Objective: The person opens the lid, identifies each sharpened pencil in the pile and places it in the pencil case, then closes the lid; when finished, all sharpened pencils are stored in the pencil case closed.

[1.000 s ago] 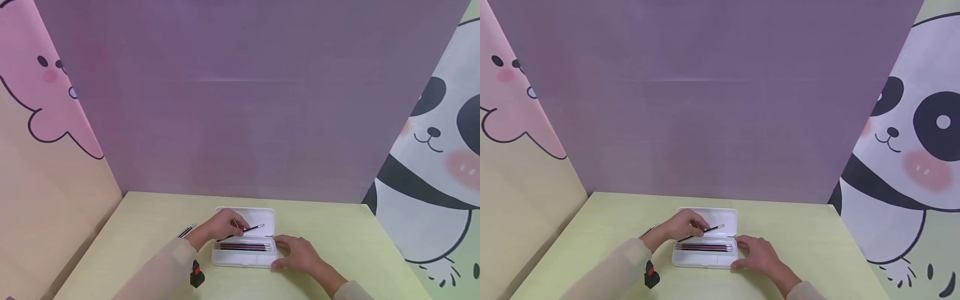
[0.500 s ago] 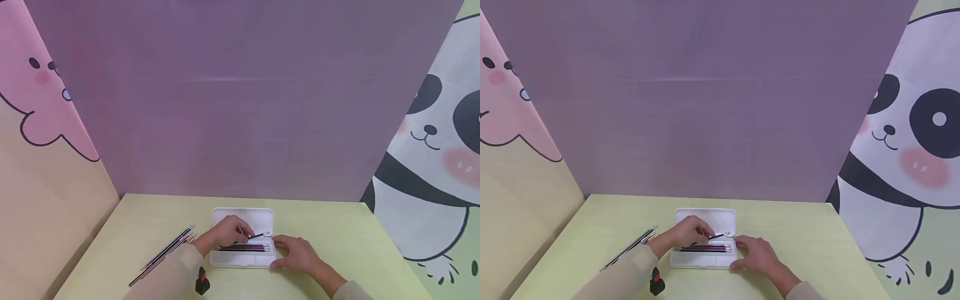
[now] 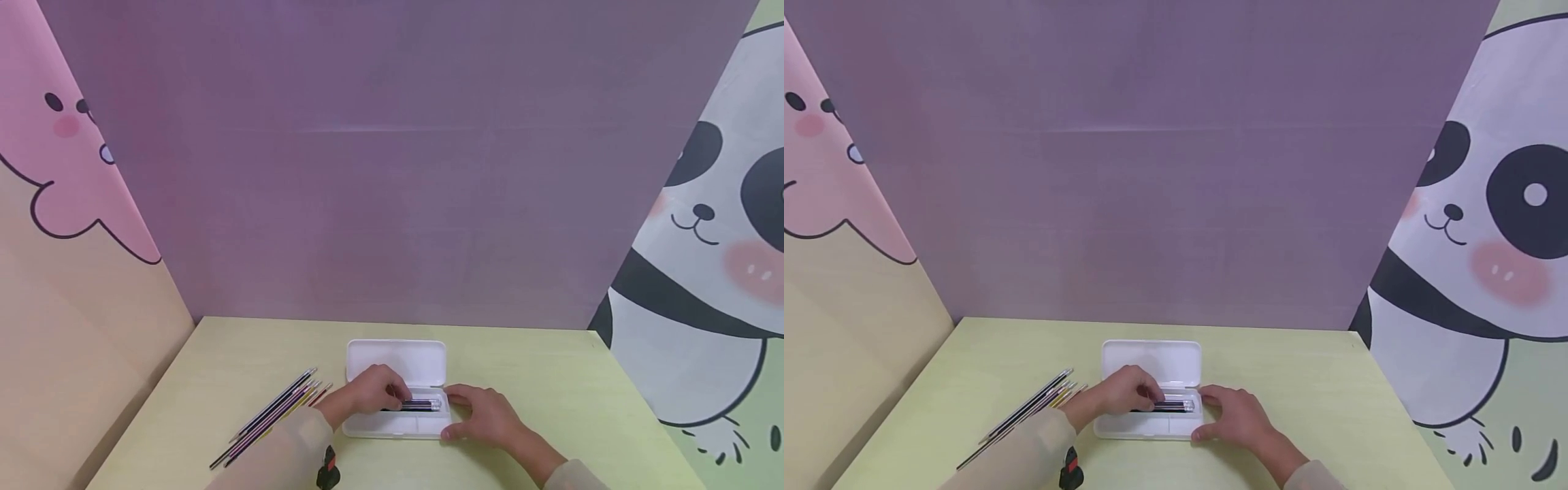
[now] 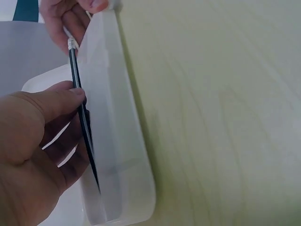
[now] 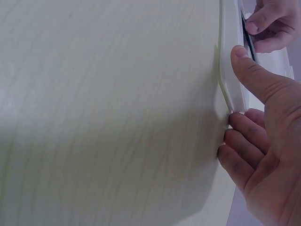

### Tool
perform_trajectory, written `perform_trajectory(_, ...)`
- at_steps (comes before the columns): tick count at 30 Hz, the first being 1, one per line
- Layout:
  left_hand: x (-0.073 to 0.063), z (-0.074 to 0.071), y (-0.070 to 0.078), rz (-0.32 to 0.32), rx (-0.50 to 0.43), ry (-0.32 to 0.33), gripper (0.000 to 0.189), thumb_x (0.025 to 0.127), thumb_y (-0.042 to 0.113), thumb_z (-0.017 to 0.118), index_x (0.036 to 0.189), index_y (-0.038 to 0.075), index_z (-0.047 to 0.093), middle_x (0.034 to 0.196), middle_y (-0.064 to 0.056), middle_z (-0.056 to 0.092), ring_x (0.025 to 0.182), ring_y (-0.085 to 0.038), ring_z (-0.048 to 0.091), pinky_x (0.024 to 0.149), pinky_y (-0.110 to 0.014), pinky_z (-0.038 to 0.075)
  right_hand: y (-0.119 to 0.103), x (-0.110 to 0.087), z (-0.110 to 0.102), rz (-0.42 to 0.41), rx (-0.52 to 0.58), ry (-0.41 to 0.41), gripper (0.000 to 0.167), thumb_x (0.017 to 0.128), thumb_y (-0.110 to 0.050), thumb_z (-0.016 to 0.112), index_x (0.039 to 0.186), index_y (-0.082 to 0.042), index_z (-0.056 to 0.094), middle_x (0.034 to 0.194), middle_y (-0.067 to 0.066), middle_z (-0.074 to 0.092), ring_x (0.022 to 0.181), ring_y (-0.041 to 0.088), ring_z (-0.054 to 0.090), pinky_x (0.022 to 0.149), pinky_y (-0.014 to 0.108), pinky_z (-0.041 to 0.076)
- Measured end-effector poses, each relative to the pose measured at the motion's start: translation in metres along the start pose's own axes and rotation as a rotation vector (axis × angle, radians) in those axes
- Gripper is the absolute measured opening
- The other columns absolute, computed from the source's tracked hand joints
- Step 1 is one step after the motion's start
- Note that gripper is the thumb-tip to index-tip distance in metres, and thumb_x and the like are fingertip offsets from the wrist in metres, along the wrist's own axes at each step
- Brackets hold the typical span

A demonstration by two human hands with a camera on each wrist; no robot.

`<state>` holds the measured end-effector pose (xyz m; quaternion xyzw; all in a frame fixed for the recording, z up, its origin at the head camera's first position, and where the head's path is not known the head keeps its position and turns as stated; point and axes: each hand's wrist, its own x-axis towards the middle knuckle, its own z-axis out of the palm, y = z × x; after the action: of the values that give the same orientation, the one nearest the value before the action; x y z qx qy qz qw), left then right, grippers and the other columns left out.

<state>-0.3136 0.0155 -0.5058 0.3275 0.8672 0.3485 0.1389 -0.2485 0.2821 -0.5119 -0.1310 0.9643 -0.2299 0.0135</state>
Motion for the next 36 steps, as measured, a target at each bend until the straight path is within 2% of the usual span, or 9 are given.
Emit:
perform_trajectory(4, -0.002, 0.002, 0.002, -0.009, 0.043, 0.013, 0.017, 0.087, -0.001, 0.078, 0.096, 0.013, 0.083, 0.083, 0.009, 0.072, 0.075, -0.002, 0.055, 0.073, -0.019, 0.049, 0.000, 0.000, 0.000, -0.003, -0.003, -0.002, 0.080, 0.062, -0.058, 0.091, 0.129, -0.022, 0.069, 0.120, -0.006, 0.076, 0.117, 0.027, 0.067, 0.101, 0.056, 0.045)
perform_trajectory(11, -0.003, 0.002, 0.004, -0.023, 0.195, 0.057, 0.013, 0.087, 0.004, 0.077, 0.087, 0.016, 0.082, 0.079, 0.012, 0.071, 0.073, 0.000, 0.054, 0.073, -0.019, 0.048, 0.002, 0.001, 0.000, -0.010, -0.006, 0.008, 0.081, 0.061, -0.060, 0.090, 0.129, -0.022, 0.069, 0.119, -0.005, 0.076, 0.118, 0.028, 0.068, 0.102, 0.057, 0.045)
perform_trajectory(22, -0.006, 0.007, 0.003, -0.050, 0.304, 0.102, 0.008, 0.088, 0.011, 0.080, 0.087, 0.019, 0.081, 0.079, 0.014, 0.067, 0.074, -0.004, 0.051, 0.073, -0.021, 0.046, 0.002, 0.001, 0.002, 0.007, 0.004, 0.006, 0.080, 0.061, -0.058, 0.092, 0.129, -0.022, 0.069, 0.119, -0.005, 0.076, 0.119, 0.029, 0.067, 0.103, 0.057, 0.044)
perform_trajectory(28, -0.012, 0.003, 0.003, -0.039, 0.294, 0.110, 0.009, 0.087, 0.007, 0.079, 0.087, 0.016, 0.081, 0.080, 0.011, 0.069, 0.074, -0.005, 0.052, 0.074, -0.021, 0.047, 0.000, 0.001, 0.001, 0.019, -0.002, 0.010, 0.080, 0.060, -0.057, 0.092, 0.129, -0.023, 0.069, 0.120, -0.006, 0.076, 0.120, 0.029, 0.067, 0.104, 0.057, 0.043)
perform_trajectory(36, -0.016, -0.001, -0.006, -0.024, 0.229, 0.090, 0.009, 0.088, 0.009, 0.078, 0.090, 0.017, 0.081, 0.082, 0.012, 0.070, 0.076, -0.003, 0.054, 0.076, -0.021, 0.049, -0.002, -0.002, 0.000, 0.012, -0.006, 0.013, 0.081, 0.060, -0.056, 0.093, 0.129, -0.021, 0.069, 0.119, -0.006, 0.076, 0.120, 0.029, 0.067, 0.104, 0.057, 0.043)
